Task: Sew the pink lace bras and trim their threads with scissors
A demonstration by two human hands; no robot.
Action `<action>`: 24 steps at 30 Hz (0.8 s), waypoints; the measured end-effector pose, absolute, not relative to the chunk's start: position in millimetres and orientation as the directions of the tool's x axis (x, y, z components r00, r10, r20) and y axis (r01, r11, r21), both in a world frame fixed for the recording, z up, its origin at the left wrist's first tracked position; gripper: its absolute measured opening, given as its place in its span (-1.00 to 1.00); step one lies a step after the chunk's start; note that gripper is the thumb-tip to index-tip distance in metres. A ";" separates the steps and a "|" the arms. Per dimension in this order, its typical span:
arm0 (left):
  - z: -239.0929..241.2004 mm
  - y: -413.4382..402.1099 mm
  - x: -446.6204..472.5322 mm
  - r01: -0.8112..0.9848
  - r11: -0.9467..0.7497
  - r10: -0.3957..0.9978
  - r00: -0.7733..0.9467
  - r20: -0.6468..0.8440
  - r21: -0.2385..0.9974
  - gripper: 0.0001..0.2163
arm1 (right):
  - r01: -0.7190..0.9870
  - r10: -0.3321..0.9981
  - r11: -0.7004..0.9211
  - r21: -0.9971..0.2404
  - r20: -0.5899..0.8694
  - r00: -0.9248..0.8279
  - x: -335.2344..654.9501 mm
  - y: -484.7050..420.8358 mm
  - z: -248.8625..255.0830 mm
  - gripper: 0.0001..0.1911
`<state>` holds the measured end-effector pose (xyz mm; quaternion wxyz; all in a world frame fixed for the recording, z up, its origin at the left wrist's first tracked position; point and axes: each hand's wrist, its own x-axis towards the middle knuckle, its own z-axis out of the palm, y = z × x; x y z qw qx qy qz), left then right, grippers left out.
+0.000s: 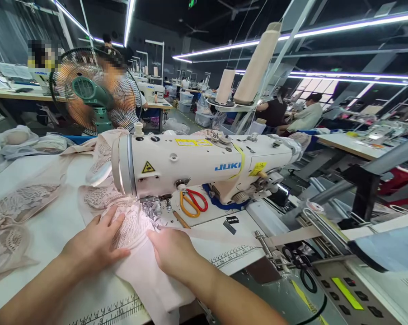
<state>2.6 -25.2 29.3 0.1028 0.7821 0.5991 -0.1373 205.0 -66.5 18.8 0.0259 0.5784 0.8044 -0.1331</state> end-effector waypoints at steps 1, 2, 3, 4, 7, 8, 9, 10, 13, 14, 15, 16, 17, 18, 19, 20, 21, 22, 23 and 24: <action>28.2 -21.0 -0.3 0.962 -0.274 0.910 0.260 -0.322 0.003 -0.20 | 0.941 0.922 0.291 -0.175 -0.212 -0.325 203.4 -64.1 19.5 -0.75; 27.0 -16.5 -3.4 0.957 -0.289 0.911 0.280 -0.304 0.014 -0.19 | 0.944 0.919 0.287 -0.164 -0.231 -0.319 201.6 -61.8 20.2 -0.71; 25.6 -11.6 -6.6 0.953 -0.303 0.910 0.299 -0.286 0.031 -0.18 | 0.947 0.916 0.282 -0.152 -0.252 -0.313 199.8 -59.4 21.0 -0.67; 23.9 -6.6 -10.0 0.948 -0.314 0.911 0.316 -0.267 0.053 -0.17 | 0.951 0.912 0.277 -0.141 -0.273 -0.306 197.8 -57.2 21.9 -0.61; 17.5 8.1 -20.3 0.935 -0.328 0.914 0.350 -0.206 0.133 -0.14 | 0.960 0.900 0.259 -0.109 -0.333 -0.281 190.8 -51.4 26.2 -0.43; 15.2 12.5 -23.5 0.931 -0.327 0.916 0.354 -0.188 0.161 -0.13 | 0.963 0.897 0.251 -0.101 -0.351 -0.270 188.4 -50.1 28.2 -0.38; 12.9 16.7 -26.3 0.926 -0.327 0.917 0.359 -0.173 0.189 -0.13 | 0.966 0.894 0.242 -0.094 -0.364 -0.260 186.1 -49.0 30.3 -0.35; 10.7 20.6 -28.9 0.920 -0.326 0.919 0.362 -0.155 0.215 -0.14 | 0.967 0.893 0.236 -0.091 -0.373 -0.253 184.1 -48.4 32.3 -0.32; 4.2 30.9 -35.4 0.896 -0.340 0.921 0.379 -0.094 0.285 -0.18 | 0.971 0.894 0.223 -0.090 -0.379 -0.241 180.7 -48.2 36.6 -0.26; 2.0 33.8 -37.3 0.887 -0.347 0.920 0.385 -0.073 0.304 -0.20 | 0.971 0.896 0.220 -0.093 -0.375 -0.239 180.5 -48.5 37.2 -0.26; -0.2 36.5 -39.0 0.878 -0.357 0.919 0.392 -0.052 0.319 -0.22 | 0.971 0.898 0.218 -0.097 -0.369 -0.238 180.8 -48.9 37.4 -0.27; -2.5 38.9 -40.7 0.869 -0.368 0.916 0.400 -0.031 0.331 -0.24 | 0.971 0.901 0.215 -0.102 -0.363 -0.237 181.4 -49.5 37.2 -0.28; -4.6 40.9 -42.2 0.861 -0.379 0.914 0.406 -0.008 0.339 -0.26 | 0.971 0.903 0.214 -0.107 -0.357 -0.238 182.1 -50.1 36.7 -0.31; -6.6 42.5 -43.5 0.856 -0.390 0.913 0.408 0.022 0.340 -0.28 | 0.971 0.905 0.213 -0.111 -0.351 -0.239 183.0 -50.9 36.1 -0.34; -8.2 43.6 -44.4 0.851 -0.403 0.911 0.410 0.054 0.337 -0.30 | 0.970 0.907 0.213 -0.116 -0.346 -0.241 183.8 -51.7 35.4 -0.38; -9.4 44.4 -45.0 0.848 -0.412 0.909 0.409 0.083 0.332 -0.32 | 0.969 0.907 0.216 -0.120 -0.342 -0.244 184.7 -52.7 34.7 -0.41; -10.1 44.9 -45.2 0.847 -0.419 0.907 0.408 0.106 0.326 -0.34 | 0.968 0.908 0.219 -0.123 -0.338 -0.248 185.6 -53.7 34.1 -0.44; -10.4 45.2 -45.1 0.848 -0.422 0.906 0.405 0.122 0.320 -0.36 | 0.967 0.907 0.224 -0.125 -0.336 -0.254 186.6 -54.9 33.5 -0.48; -10.3 45.4 -44.6 0.850 -0.422 0.907 0.402 0.129 0.315 -0.38 | 0.965 0.906 0.229 -0.128 -0.334 -0.260 187.8 -56.2 33.2 -0.51; -10.1 45.5 -44.0 0.854 -0.417 0.909 0.397 0.130 0.311 -0.40 | 0.963 0.904 0.236 -0.132 -0.333 -0.267 189.1 -57.6 32.9 -0.54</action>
